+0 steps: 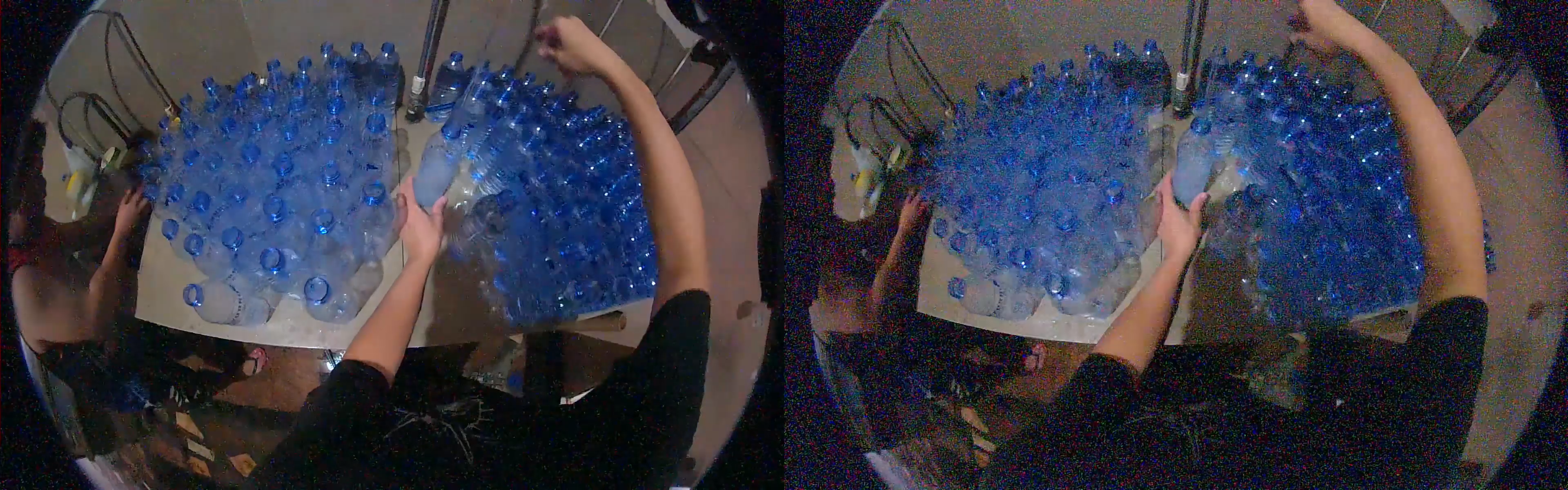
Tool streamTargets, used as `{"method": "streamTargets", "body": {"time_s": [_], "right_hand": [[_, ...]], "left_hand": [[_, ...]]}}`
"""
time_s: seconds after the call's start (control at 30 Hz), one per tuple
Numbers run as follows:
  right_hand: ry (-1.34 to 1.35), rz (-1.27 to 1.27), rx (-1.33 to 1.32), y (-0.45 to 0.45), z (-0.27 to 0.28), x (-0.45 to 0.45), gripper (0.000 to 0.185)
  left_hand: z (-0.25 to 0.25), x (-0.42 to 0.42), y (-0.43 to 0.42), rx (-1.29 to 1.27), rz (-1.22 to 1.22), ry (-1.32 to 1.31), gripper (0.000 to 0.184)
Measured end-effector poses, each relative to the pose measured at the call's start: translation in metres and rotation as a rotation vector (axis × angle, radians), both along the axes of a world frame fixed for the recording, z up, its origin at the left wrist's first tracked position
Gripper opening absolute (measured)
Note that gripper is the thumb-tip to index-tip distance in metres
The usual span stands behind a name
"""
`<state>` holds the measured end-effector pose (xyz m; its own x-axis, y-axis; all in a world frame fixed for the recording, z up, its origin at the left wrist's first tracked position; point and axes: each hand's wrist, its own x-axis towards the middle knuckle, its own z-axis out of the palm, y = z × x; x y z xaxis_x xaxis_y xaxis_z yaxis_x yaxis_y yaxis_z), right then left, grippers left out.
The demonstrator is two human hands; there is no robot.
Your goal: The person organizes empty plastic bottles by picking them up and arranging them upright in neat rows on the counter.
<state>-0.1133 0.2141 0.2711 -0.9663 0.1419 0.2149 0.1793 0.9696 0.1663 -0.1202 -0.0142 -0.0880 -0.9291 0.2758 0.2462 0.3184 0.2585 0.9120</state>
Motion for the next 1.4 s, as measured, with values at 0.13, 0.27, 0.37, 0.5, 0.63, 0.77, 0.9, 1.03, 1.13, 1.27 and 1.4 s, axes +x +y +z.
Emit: {"method": "streamTargets", "body": {"time_s": [0.13, 0.27, 0.37, 0.5, 0.63, 0.77, 0.9, 1.03, 1.13, 1.27, 1.4], "right_hand": [[-0.052, -0.133, 0.107, -0.063, 0.023, 0.070, 0.024], [0.131, -0.127, 0.146, -0.146, 0.029, 0.084, 0.019], [0.148, 0.098, -0.006, -0.209, 0.019, 0.056, 0.019], [0.077, 0.145, 0.100, -0.197, -0.018, -0.025, 0.021], [0.066, -0.112, 0.154, -0.176, -0.015, -0.011, 0.025], [0.351, -0.206, -0.195, -0.195, -0.046, 0.061, 0.025], [0.978, -0.341, -0.530, -0.230, -0.119, 0.122, 0.025], [1.044, -0.437, -0.717, -0.259, -0.201, 0.164, 0.055], [0.951, -0.439, -0.708, -0.269, -0.254, 0.173, 0.077], [0.823, -0.435, -0.724, -0.251, -0.312, 0.155, 0.094], [0.774, -0.565, -0.819, -0.250, -0.312, 0.136, 0.098]], "left_hand": [[-0.019, 0.001, 0.004, -0.006, 0.015, 0.007, 0.069], [0.011, 0.022, -0.021, -0.012, -0.028, -0.106, 0.064], [-0.043, 0.044, -0.028, 0.168, 0.007, 0.259, 0.064], [-0.028, 0.070, -0.077, 0.019, -0.135, 0.266, 0.065], [0.002, 0.063, -0.115, -0.057, -0.309, 0.167, 0.067], [-0.025, 0.045, -0.066, 0.073, -0.125, 0.315, 0.074], [0.005, 0.018, -0.021, -0.023, -0.097, -0.040, 0.084], [0.008, 0.007, 0.005, 0.211, 0.007, 0.089, 0.089], [0.011, -0.001, 0.004, 0.139, -0.029, -0.024, 0.084], [0.012, -0.003, 0.003, 0.079, -0.046, -0.105, 0.080], [0.006, -0.009, 0.004, 0.040, -0.038, -0.026, 0.086]]}}
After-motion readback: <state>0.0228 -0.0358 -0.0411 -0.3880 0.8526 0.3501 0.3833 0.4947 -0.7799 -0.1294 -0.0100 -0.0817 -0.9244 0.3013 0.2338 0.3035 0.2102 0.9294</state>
